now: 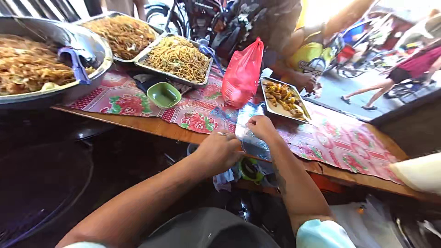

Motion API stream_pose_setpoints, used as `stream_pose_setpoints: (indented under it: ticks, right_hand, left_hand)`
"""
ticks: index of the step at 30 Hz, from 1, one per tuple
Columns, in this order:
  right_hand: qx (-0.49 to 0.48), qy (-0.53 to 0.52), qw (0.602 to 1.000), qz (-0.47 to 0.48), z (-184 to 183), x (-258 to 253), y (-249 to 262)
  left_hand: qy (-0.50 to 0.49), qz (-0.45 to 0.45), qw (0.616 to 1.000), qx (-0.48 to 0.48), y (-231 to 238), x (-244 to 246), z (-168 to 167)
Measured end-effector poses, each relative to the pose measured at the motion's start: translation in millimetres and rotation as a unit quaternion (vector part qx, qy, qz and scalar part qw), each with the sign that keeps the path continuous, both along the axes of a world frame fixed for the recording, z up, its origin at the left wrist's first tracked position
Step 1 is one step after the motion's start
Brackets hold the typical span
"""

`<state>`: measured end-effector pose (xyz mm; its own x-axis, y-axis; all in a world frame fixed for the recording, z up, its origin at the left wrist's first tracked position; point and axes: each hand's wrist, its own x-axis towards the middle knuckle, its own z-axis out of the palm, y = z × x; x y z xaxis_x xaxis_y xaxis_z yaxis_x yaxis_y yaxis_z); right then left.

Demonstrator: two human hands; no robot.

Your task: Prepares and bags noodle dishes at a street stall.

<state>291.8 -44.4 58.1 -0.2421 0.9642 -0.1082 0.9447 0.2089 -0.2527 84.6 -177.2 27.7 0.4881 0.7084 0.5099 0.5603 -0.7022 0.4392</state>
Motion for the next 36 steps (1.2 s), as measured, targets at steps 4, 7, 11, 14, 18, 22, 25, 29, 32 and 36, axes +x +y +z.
stream_pose_setpoints:
  ticks: [4, 7, 11, 14, 18, 22, 25, 29, 32, 36]
  right_hand:
    - [0.024, 0.160, 0.983, -0.086, 11.6, 16.0, -14.5]
    - [0.071, 0.280, 0.948, -0.133, 21.6, 27.1, -31.5]
    - [0.273, 0.516, 0.811, -0.040, 38.7, 41.4, -67.3]
    - [0.344, 0.613, 0.711, -0.018, 52.9, 47.9, -92.7]
    - [0.348, 0.691, 0.634, 0.003, 60.4, 50.1, -114.4]
    - [0.270, 0.756, 0.595, -0.034, 55.1, 38.8, -130.6]
    - [0.293, 0.728, 0.619, -0.026, 40.1, 27.7, -124.1]
    - [0.406, 0.648, 0.643, 0.038, 3.4, 2.2, -107.9]
    - [0.423, 0.632, 0.644, 0.086, -14.3, -35.6, -115.2]
    - [0.402, 0.641, 0.643, 0.120, -35.2, -90.5, -125.7]
  left_hand:
    - [0.113, -0.020, 0.983, -0.142, 46.5, 51.9, 11.9]
    - [0.148, 0.013, 0.964, -0.219, 64.5, 73.0, 5.2]
    - [0.190, 0.040, 0.959, -0.208, 69.5, 81.5, 3.0]
    - [0.116, 0.036, 0.963, -0.242, 62.3, 78.8, 19.0]
    - [-0.282, -0.008, 0.919, -0.274, 18.3, 70.4, 24.0]
    - [-0.425, -0.080, 0.875, -0.219, -31.4, 75.5, 22.2]
    - [-0.578, -0.066, 0.738, -0.341, -58.4, 72.1, 42.7]
    - [-0.719, -0.072, 0.600, -0.342, -80.4, 38.2, 11.7]
    - [-0.756, -0.059, 0.546, -0.357, -113.4, 4.6, -1.0]
    - [-0.782, -0.021, 0.538, -0.314, -136.3, -42.7, -12.0]
